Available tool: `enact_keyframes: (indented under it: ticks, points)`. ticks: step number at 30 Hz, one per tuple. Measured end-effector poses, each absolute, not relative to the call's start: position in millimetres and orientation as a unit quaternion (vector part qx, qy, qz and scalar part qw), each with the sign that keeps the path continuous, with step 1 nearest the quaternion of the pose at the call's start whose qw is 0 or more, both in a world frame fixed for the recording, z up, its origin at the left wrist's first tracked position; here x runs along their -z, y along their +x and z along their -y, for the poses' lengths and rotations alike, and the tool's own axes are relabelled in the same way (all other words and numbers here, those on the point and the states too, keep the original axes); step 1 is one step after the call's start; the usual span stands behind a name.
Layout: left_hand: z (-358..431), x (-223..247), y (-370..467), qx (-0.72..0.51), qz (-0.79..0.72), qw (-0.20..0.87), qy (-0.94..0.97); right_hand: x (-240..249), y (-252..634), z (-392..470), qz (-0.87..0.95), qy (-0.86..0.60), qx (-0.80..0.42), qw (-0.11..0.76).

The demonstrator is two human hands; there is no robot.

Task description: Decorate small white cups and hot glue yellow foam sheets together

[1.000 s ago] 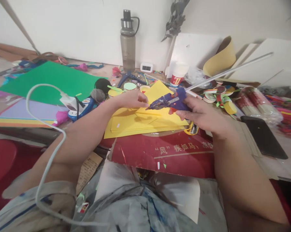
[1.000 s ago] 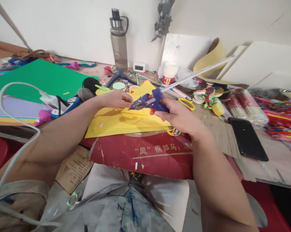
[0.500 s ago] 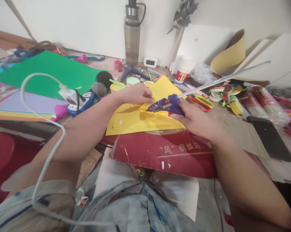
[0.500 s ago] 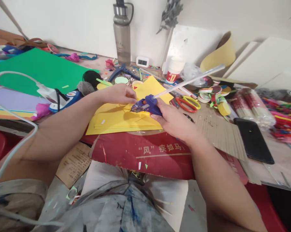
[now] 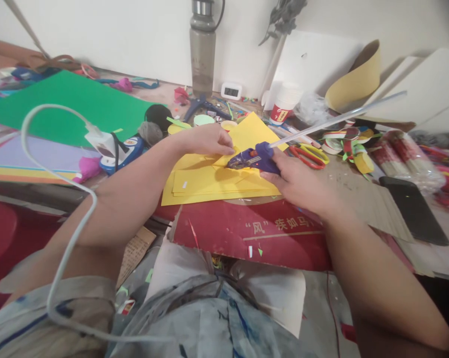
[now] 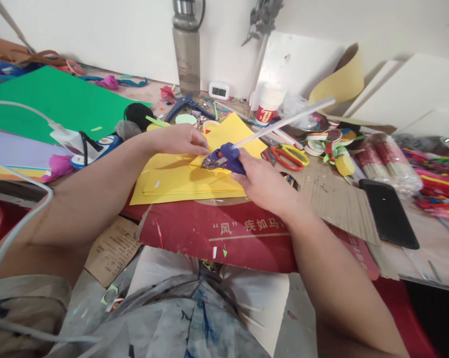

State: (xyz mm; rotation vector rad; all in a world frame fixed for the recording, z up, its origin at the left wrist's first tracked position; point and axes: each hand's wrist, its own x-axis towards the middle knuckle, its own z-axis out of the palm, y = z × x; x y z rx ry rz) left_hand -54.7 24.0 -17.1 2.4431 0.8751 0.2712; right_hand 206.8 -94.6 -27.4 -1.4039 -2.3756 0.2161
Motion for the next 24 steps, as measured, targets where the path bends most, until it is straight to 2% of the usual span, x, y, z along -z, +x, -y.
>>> enact_keyframes:
  ticks: [7, 18, 24]
  points:
    - [-25.3, 18.6, -56.1, -0.112, -0.304, 0.262, 0.909, 11.9, 239.7, 94.4, 0.832, -0.515, -0.076, 0.195]
    - [-23.4, 15.2, -54.8, -0.096, -0.324, 0.258, 0.905, 18.3, 193.7, 106.0, 0.837, -0.513, -0.084, 0.173]
    - [-25.8, 17.8, -55.9, -0.103, -0.321, 0.252, 0.907, 10.3, 238.9, 97.7, 0.828, -0.530, -0.055, 0.172]
